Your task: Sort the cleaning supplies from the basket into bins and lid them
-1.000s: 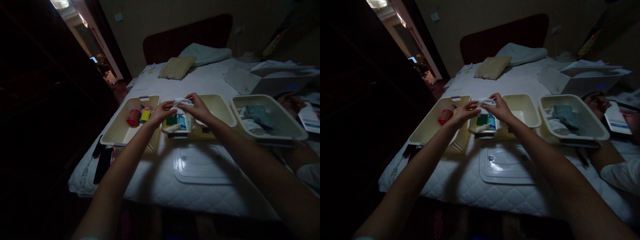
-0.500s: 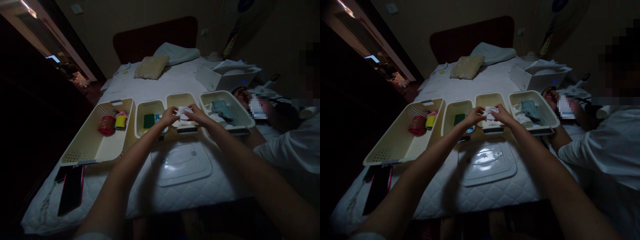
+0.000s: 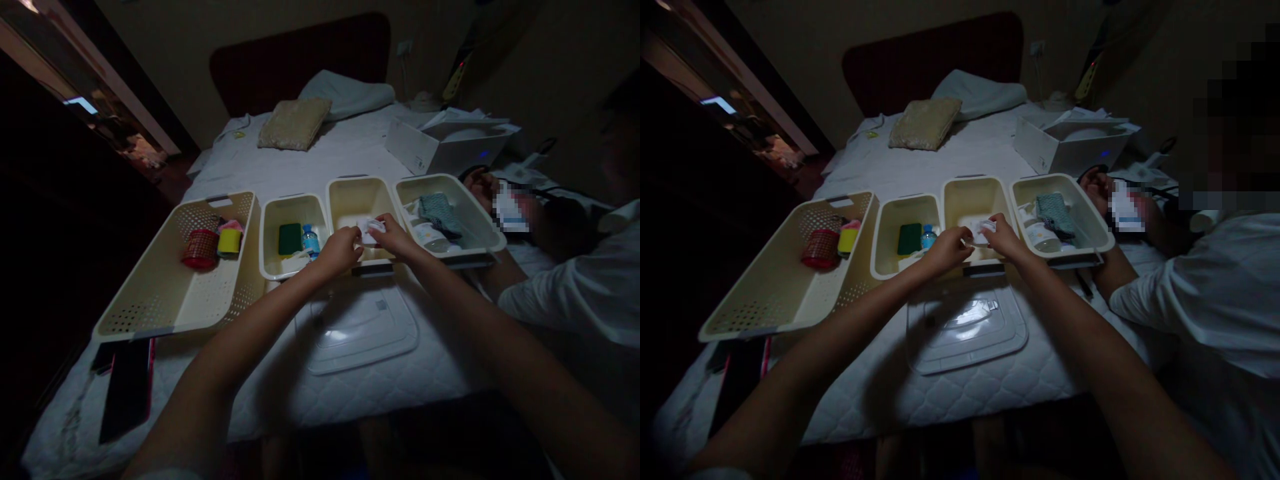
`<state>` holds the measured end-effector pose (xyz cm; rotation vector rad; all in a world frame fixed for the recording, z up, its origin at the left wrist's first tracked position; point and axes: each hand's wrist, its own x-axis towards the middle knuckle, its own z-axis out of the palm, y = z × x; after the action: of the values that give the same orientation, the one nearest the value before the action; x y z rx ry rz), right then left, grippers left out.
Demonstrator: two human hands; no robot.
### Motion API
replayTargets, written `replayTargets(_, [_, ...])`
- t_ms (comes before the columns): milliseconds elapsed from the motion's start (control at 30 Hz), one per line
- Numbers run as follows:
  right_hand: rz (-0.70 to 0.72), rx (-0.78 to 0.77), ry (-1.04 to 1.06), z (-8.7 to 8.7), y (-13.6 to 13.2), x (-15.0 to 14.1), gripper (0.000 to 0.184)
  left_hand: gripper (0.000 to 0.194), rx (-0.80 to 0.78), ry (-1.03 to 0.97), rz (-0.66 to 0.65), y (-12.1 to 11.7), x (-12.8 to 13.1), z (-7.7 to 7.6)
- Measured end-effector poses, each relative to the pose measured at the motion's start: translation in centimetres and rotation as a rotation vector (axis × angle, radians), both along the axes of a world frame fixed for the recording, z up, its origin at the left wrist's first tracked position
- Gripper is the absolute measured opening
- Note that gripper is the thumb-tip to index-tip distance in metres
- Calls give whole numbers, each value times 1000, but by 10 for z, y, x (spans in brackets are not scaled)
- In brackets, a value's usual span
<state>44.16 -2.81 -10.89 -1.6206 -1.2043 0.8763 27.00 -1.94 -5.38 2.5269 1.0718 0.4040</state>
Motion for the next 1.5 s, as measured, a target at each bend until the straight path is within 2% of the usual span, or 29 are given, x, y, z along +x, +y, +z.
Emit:
replayTargets(100, [-59,48,-86,-10,5,6,32,23,119,202,-105,-18,0,5])
replayTargets(167, [-100,53,-157,-10,6,8,32,36,179,325,-187,-27,0,5])
replayTargets(233, [-117,59,-236,-3,5,6,31,43,254,410,-263,-30,0,2])
replayTargets(333, [-37,60,-371,14,3,1,30,38,342,471,-318,-31,-4,-8])
replayTargets(467, [83,34,-604,32,3,-4,29,27,395,491,-345,-34,-10,-22])
replayTargets(533, [122,-31,-692,36,3,-5,29,23,423,498,-356,-37,-12,-26])
replayTargets(667, [249,-221,-819,37,2,-7,33,22,447,512,-375,-40,-13,-31])
replayTargets(833, [385,-312,-987,31,-2,-12,37,22,459,497,-383,-37,-13,-35])
replayTargets(1033, [457,-294,-1189,14,-3,-14,33,23,461,501,-372,-38,-13,-35])
replayTargets(1200, [483,-140,-1355,5,-5,-12,31,21,472,486,-370,-39,-13,-38])
replayTargets(1333, [506,-172,-1409,10,-6,-15,30,21,465,478,-373,-39,-13,-39])
replayTargets(1500, [569,-237,-1378,25,-8,-18,25,21,420,508,-369,-43,-12,-28])
